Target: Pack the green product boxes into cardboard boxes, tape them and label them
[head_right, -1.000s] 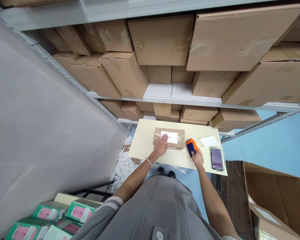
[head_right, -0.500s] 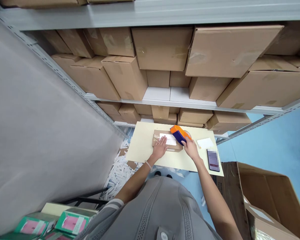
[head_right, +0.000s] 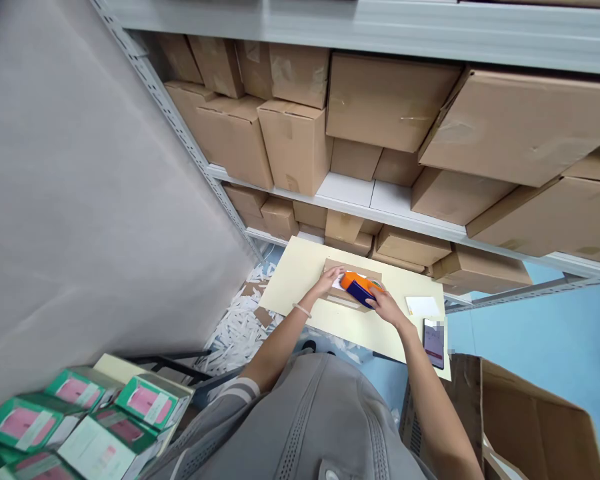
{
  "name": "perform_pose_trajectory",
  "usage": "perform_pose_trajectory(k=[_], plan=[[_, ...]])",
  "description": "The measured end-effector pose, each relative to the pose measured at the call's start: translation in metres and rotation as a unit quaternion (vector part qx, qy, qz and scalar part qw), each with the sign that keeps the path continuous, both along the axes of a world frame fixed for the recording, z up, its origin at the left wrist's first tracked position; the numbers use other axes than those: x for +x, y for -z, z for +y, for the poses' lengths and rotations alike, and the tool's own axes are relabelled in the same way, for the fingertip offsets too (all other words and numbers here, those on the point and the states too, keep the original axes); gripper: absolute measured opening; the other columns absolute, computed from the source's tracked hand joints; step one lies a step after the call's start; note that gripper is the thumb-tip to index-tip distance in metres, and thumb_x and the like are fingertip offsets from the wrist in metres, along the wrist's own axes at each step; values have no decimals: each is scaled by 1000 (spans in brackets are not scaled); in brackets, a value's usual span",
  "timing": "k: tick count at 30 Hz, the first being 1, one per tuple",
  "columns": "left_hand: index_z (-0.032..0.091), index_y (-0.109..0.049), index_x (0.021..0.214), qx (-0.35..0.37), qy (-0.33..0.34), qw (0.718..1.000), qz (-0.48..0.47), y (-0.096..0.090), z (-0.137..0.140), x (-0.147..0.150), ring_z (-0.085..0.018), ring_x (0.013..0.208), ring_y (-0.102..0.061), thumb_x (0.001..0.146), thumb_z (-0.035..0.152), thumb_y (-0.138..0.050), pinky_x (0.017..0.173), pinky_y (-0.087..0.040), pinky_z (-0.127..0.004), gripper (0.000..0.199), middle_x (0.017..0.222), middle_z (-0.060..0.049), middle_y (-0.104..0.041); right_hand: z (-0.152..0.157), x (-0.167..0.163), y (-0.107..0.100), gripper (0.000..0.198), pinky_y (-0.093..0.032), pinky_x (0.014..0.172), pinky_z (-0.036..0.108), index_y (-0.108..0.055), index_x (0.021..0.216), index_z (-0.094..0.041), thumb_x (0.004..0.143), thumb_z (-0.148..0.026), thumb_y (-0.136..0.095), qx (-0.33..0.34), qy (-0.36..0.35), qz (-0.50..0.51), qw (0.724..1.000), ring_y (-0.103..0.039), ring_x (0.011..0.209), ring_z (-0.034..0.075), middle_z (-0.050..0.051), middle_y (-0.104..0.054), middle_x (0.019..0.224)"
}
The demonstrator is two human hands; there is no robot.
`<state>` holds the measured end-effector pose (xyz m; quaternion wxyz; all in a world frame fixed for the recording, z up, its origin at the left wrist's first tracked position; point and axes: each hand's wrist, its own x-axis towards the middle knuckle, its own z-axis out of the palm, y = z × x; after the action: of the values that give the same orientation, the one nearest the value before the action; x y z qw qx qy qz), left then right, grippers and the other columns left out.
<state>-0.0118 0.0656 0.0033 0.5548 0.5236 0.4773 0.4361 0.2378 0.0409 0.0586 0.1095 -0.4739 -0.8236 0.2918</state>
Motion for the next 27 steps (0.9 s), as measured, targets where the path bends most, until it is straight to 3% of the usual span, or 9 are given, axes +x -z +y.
perform_pose_trajectory(k=[4,7,13,20,24,27], plan=[[16,-69,118,48,33,998,-12,-1,-6,4,-22,122,-60,97,33,-46,110,-41,-39,36,128,-11,-68,-5,0,4,35,-45,99,46,-65,106,-18,91,-44,-48,1,-11,-2,1000,-59,110,32,15,-68,110],[16,-71,114,37,34,998,-45,-1,-8,6,-23,119,-62,95,35,-48,109,-42,-39,35,126,-11,-69,-7,2,4,37,-47,95,45,-65,108,-18,91,-46,-48,-15,-6,2,1000,-62,102,31,15,-69,109],[15,-74,107,-44,48,993,-93,-4,-7,6,-22,107,-67,91,46,-58,99,-49,-37,39,114,-11,-74,-8,10,-3,37,-46,97,42,-67,107,-19,89,-48,-52,-55,-15,33,998,-62,107,31,13,-70,112],[12,-76,90,-69,68,990,-101,-11,-2,7,-19,94,-67,76,41,-76,91,-50,-32,33,99,-9,-76,-11,21,-9,42,-46,98,42,-68,102,-20,87,-55,-52,-78,-16,65,995,-63,104,31,12,-71,110],[13,-74,81,-66,64,992,-87,-15,-3,13,-17,86,-66,73,45,-76,86,-50,-29,33,89,-6,-75,-15,22,-10,46,-47,97,43,-70,98,-20,85,-62,-54,-80,-8,59,995,-63,105,31,13,-71,109],[15,-73,80,-66,58,993,-81,-15,-5,20,-16,81,-64,79,50,-69,82,-50,-28,35,85,-4,-74,-17,22,-11,47,-47,97,44,-70,97,-21,85,-63,-54,-76,-3,59,995,-63,105,32,14,-71,109]])
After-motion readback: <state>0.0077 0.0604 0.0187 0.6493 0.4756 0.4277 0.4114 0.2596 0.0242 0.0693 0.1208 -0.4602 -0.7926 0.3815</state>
